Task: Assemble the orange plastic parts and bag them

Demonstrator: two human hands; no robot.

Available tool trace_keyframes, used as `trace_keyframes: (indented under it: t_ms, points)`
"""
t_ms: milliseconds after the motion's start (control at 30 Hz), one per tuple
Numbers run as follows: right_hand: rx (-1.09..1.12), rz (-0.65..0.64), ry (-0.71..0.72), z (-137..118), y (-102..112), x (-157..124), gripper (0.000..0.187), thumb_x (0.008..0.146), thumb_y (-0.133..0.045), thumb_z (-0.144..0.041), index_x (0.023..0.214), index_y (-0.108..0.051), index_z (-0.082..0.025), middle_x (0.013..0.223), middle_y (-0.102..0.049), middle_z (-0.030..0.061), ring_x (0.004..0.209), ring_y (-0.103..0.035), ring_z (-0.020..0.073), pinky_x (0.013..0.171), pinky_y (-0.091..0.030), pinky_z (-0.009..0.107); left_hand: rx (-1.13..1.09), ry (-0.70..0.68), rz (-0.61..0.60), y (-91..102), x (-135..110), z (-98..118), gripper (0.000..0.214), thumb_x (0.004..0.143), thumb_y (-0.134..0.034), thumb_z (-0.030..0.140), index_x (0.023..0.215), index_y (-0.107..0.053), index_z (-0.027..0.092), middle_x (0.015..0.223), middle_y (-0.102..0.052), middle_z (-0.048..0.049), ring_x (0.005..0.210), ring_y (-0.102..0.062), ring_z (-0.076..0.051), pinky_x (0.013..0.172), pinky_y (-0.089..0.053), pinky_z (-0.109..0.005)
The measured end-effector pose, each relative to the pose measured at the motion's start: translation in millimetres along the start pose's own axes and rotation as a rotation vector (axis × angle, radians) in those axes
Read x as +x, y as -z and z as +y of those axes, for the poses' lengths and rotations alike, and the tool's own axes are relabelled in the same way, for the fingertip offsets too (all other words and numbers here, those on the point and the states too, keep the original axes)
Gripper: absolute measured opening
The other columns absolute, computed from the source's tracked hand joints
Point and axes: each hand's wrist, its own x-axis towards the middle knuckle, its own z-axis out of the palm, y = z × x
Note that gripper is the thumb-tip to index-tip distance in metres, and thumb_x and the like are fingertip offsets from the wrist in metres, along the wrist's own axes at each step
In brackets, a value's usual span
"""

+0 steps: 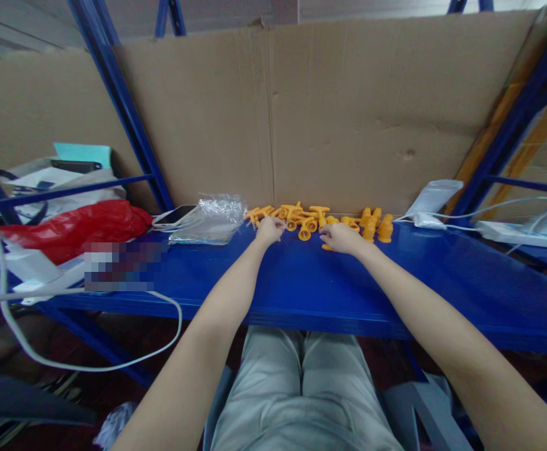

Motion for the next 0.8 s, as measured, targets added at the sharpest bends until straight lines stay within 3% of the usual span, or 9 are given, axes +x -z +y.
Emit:
trace_keyframes:
  t_ms: [133,367,800]
  points:
    - [-0.001,-0.078,-0.011,-5,2,-3,0.038,0.096,-0.048,-0.021,0.128,-0.068,-0.015,0.112,-0.074,0.0131,0.109,-0.067,0.0280,0.094,-0.050,0.035,0.022,0.076,-0.037,0.6,-5,9,0.019,0.088,-0.060,0.013,0.096,-0.077,0.011,0.089,-0.077,-0.0122,0.063,-0.074,-0.019,0.068,-0.060,-0.029]
    - [-0.010,-0.135,0.020,-7,5,-6,0.040,0.096,-0.048,-0.021,0.131,-0.066,-0.015,0.117,-0.072,0.0135,0.113,-0.066,0.0277,0.097,-0.049,0.035,-0.111,0.089,-0.062,-1.6,-9,18,0.014,0.088,-0.062,0.008,0.090,-0.075,0.008,0.078,-0.074,-0.0127,0.065,-0.074,-0.022,0.067,-0.061,-0.034]
    - [-0.003,-0.131,0.041,-6,2,-3,0.038,0.095,-0.049,-0.020,0.127,-0.069,-0.014,0.111,-0.073,0.0141,0.107,-0.067,0.0264,0.094,-0.050,0.034,-0.293,0.080,-0.237,-12.2,-20,33,0.012,0.090,-0.061,0.007,0.080,-0.058,0.013,0.078,-0.071,-0.0040,0.045,-0.061,-0.006,0.051,-0.052,-0.018]
